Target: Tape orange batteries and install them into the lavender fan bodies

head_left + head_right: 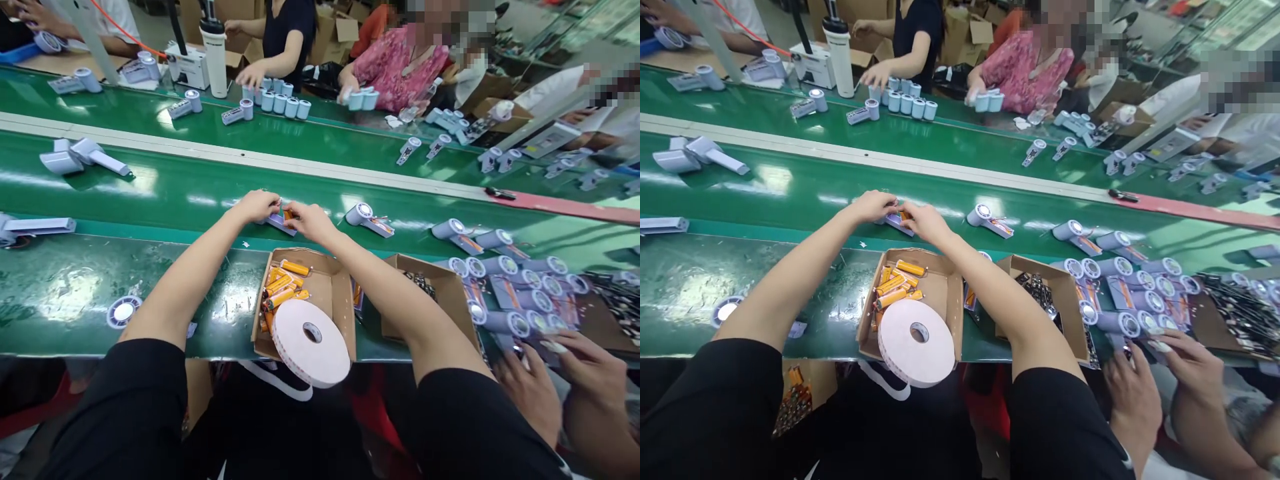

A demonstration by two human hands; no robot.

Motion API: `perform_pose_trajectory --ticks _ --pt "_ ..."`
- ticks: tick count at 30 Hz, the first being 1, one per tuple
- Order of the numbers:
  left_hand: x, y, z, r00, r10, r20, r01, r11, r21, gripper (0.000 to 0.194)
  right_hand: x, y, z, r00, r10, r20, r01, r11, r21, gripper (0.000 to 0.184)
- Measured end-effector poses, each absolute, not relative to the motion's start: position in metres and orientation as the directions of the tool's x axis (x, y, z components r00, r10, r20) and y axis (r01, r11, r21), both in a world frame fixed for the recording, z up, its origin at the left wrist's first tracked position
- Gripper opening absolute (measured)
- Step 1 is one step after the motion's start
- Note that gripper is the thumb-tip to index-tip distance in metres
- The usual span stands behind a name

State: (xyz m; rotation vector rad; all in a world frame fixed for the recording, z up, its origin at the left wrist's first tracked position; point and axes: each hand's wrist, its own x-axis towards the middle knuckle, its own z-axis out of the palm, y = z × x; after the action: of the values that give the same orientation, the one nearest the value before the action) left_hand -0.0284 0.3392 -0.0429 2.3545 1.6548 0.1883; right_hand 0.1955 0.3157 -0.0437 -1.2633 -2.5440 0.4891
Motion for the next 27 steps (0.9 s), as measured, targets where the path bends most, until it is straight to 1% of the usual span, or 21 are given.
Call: perform_pose_trajectory --ticks 2,4,8,10,16,20,23,24,27 --pt "-0.025 0.339 -0.047 0.335 0.942 -0.030 0.903 -0.311 0.296 0.020 0.196 0.315 -0.043 -0.613 0.790 0.009 0.753 0.589 -0.293 0.044" --pt "-0.021 0.339 -0.050 0.323 0.946 -0.018 0.902 -0.302 0.310 0.022 0.193 0.315 -0.041 -0.632 0.774 -0.047 0.761 0.607 -0.229 0.043" --pt "-0.015 0.341 -0.054 0.307 0.952 -0.003 0.894 -0.287 0.343 0.023 0.185 0.318 -0.040 -0.653 0.746 -0.134 0.757 0.632 -0.166 0.042" --pt "-0.013 0.342 -0.057 0.304 0.953 0.004 0.887 -0.285 0.363 0.022 0.181 0.319 -0.042 -0.640 0.751 -0.164 0.768 0.622 -0.154 0.042" --pt "-0.004 0.344 -0.064 0.299 0.954 0.016 0.878 -0.282 0.386 0.025 0.176 0.319 -0.050 -0.561 0.807 -0.186 0.826 0.529 -0.195 0.037" --pt "0.001 0.339 -0.054 0.284 0.959 0.018 0.889 -0.271 0.369 0.024 0.171 0.321 -0.040 -0.543 0.824 -0.163 0.833 0.502 -0.234 0.025" --pt "0.003 0.337 -0.046 0.260 0.965 0.028 0.898 -0.253 0.359 0.022 0.178 0.325 -0.028 -0.578 0.803 -0.144 0.799 0.520 -0.301 0.015" --pt "0.003 0.337 -0.044 0.257 0.966 0.030 0.899 -0.250 0.360 0.021 0.183 0.326 -0.026 -0.589 0.798 -0.132 0.785 0.525 -0.328 0.017" --pt "0.004 0.339 -0.044 0.258 0.966 0.030 0.893 -0.251 0.374 0.019 0.200 0.328 -0.029 -0.575 0.815 -0.068 0.763 0.505 -0.404 0.033"
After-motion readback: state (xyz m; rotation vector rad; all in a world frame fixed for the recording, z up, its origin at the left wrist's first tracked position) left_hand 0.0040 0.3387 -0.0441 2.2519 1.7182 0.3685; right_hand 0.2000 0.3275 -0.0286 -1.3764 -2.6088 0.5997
